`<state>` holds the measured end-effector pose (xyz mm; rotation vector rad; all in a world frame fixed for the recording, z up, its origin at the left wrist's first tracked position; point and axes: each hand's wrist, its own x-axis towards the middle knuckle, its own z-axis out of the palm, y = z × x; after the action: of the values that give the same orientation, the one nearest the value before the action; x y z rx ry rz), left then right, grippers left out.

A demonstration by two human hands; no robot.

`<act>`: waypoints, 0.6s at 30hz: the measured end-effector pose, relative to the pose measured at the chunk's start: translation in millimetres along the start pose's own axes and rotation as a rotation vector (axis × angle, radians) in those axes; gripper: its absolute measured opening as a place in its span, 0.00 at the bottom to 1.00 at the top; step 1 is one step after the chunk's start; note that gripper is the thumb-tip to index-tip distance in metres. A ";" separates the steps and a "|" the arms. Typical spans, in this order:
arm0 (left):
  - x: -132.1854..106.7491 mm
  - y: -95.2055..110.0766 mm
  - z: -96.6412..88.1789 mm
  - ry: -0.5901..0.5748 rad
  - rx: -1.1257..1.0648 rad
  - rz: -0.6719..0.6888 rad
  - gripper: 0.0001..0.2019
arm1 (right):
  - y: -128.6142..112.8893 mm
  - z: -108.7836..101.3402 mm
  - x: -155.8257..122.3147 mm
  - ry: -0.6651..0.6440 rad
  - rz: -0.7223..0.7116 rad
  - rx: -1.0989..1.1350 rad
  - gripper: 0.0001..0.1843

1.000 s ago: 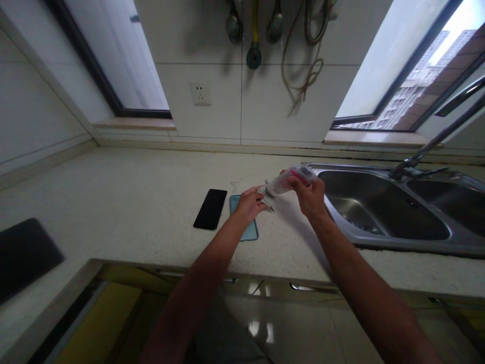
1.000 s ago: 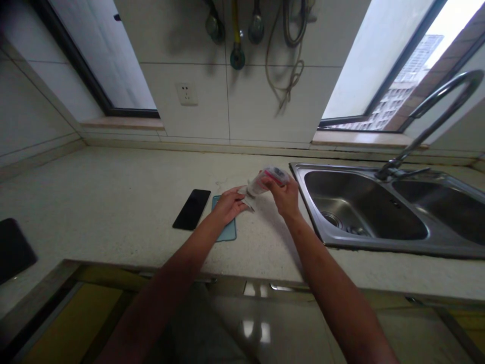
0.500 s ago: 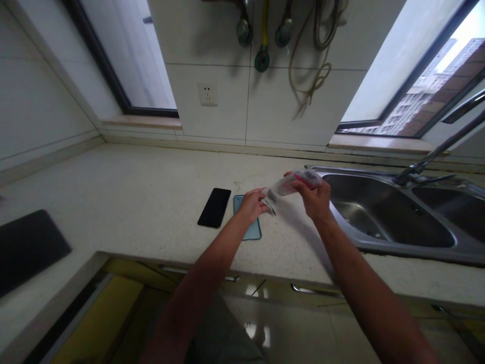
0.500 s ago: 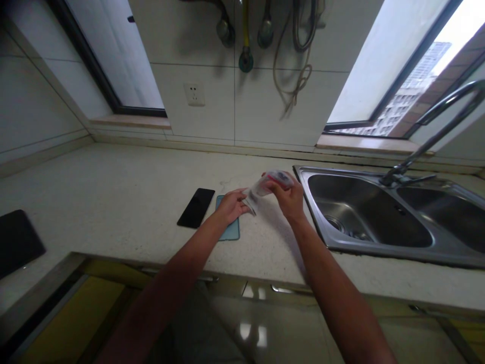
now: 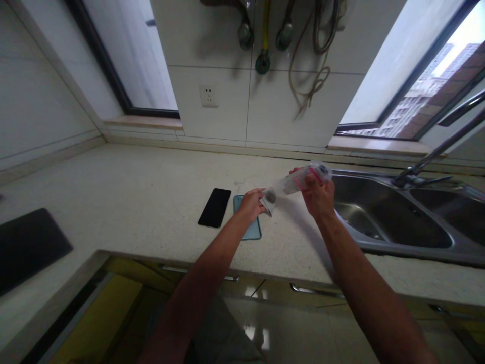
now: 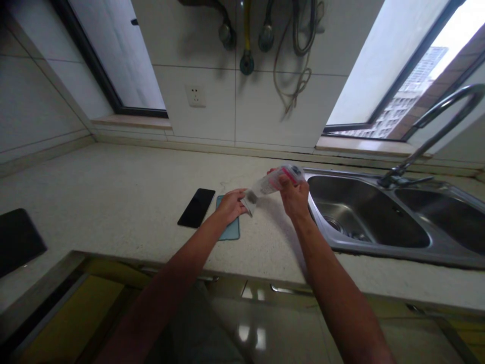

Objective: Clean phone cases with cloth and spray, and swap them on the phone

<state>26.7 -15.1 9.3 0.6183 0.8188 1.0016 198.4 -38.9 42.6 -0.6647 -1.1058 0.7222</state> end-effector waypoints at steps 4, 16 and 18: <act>5.4 -1.8 -2.2 0.009 -0.068 0.010 0.11 | -3.7 8.3 -5.5 -0.150 0.162 0.029 0.23; -0.4 10.7 2.0 0.032 -0.259 -0.114 0.09 | 0.2 -18.4 16.6 0.219 0.177 0.453 0.12; -1.9 12.7 1.6 -0.005 -0.265 -0.120 0.08 | 2.9 -22.0 18.5 0.257 0.259 0.530 0.11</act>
<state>21.3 -11.6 20.6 0.3407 0.6957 0.9775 223.8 -25.1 43.6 -0.4302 -0.5582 1.0700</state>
